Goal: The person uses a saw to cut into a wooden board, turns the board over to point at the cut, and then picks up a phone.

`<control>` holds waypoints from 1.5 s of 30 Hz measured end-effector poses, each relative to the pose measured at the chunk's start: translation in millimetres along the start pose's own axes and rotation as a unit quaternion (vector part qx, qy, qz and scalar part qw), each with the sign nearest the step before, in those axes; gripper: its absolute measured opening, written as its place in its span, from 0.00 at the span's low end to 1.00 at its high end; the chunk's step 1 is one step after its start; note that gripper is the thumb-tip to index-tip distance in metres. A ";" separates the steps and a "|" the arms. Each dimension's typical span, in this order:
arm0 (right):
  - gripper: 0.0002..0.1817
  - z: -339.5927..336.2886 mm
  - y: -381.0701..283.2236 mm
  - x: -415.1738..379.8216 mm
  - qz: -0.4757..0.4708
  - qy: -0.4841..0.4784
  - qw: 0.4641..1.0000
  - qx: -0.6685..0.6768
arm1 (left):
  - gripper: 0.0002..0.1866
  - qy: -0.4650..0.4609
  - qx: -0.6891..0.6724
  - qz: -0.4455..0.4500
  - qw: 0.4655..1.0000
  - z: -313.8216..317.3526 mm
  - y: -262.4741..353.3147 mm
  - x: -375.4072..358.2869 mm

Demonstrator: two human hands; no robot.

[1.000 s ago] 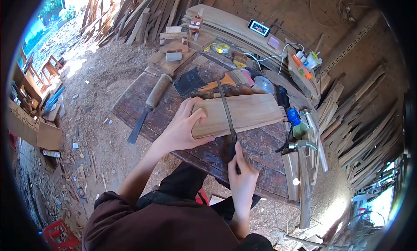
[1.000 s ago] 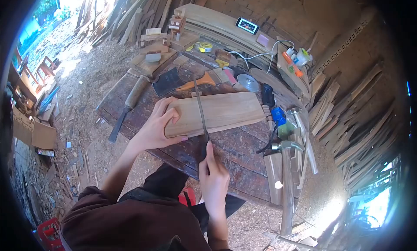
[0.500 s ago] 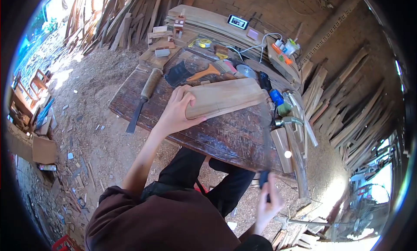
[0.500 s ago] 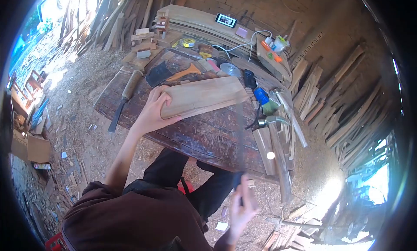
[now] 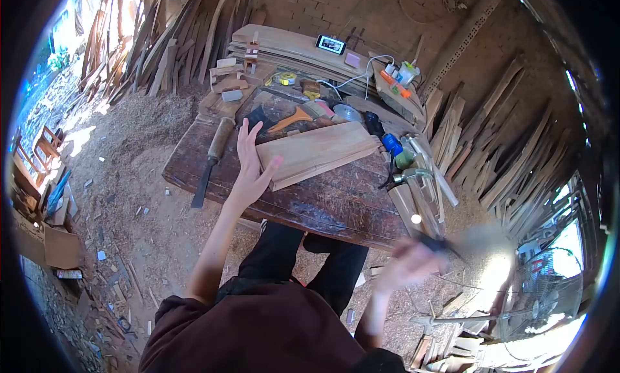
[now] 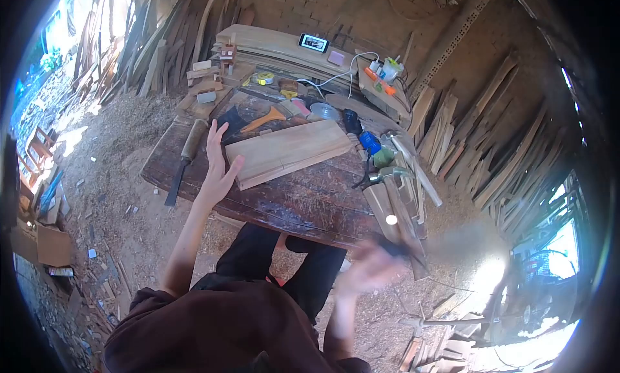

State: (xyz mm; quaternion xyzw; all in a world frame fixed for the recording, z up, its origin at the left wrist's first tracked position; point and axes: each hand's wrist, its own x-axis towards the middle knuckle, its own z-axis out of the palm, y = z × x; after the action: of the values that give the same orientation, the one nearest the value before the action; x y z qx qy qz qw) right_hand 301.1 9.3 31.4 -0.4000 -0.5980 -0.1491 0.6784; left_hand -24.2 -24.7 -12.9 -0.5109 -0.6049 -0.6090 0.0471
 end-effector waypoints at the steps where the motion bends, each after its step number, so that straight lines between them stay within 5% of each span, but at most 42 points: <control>1: 0.11 14.3 -8.3 -3.9 -0.193 -0.137 0.968 -0.085 | 0.38 -0.002 0.003 -0.006 1.000 -0.8 -2.7 -1.1; 3: 0.10 13.7 2.9 -37.3 0.069 -0.460 0.881 0.082 | 0.38 0.014 -0.003 -0.019 1.000 0.4 -4.9 -2.2; 10: 0.10 -4.8 -41.0 6.4 0.199 -0.411 0.888 0.062 | 0.35 0.042 -0.013 -0.035 0.998 3.3 -8.2 -2.9; 15: 0.11 24.4 -11.4 -2.1 0.110 -0.305 0.941 0.093 | 0.34 0.014 -0.009 -0.057 0.998 3.6 -9.9 -3.3; 16: 0.12 34.1 -9.5 2.2 0.151 -0.324 0.928 0.109 | 0.34 0.004 -0.010 -0.069 0.998 3.0 -10.0 -3.2; 17: 0.14 44.9 -8.5 7.8 0.191 -0.342 0.912 0.125 | 0.33 -0.007 -0.010 -0.080 0.997 2.5 -11.1 -3.0; 19: 0.25 77.9 14.3 -2.9 0.123 -0.341 0.915 0.178 | 0.32 -0.009 -0.015 -0.069 0.997 5.0 -15.9 -3.7; 21: 0.36 97.6 34.6 -24.8 0.021 -0.374 0.926 0.044 | 0.32 -0.004 -0.030 -0.084 0.996 4.3 -14.6 -3.3; 22: 0.38 104.6 52.8 -39.5 0.026 -0.454 0.890 -0.014 | 0.32 -0.010 -0.027 -0.081 0.996 5.1 -14.8 -2.0; 27: 0.35 103.1 53.6 -48.1 -0.010 -0.452 0.891 -0.040 | 0.25 -0.062 -0.069 -0.070 0.993 5.6 -24.4 -3.5; 28: 0.35 103.2 53.5 -46.8 -0.014 -0.452 0.891 -0.039 | 0.24 -0.054 0.007 0.008 0.998 5.3 -23.3 -4.2; 30: 0.35 101.9 52.5 -45.0 -0.019 -0.458 0.888 -0.032 | 0.24 -0.048 0.019 0.005 0.999 5.4 -20.2 -5.4; 37: 0.32 87.4 47.2 -29.8 0.030 -0.422 0.899 0.112 | 0.23 -0.058 0.023 0.005 0.998 7.3 -17.3 -3.5; 41: 0.28 81.8 55.2 -33.1 0.072 -0.404 0.894 0.178 | 0.27 -0.102 0.035 0.001 0.994 7.2 -20.0 0.5; 45: 0.29 74.3 50.9 -30.9 0.006 -0.409 0.901 0.144 | 0.34 -0.056 0.116 0.024 0.991 8.3 0.5 2.3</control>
State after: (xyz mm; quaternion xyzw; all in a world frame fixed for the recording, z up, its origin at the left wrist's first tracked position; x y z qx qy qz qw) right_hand 276.9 86.7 -18.6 -0.3277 -0.8351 0.1194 0.4255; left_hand -20.2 -17.1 -13.0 -0.5494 -0.6611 -0.5035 0.0866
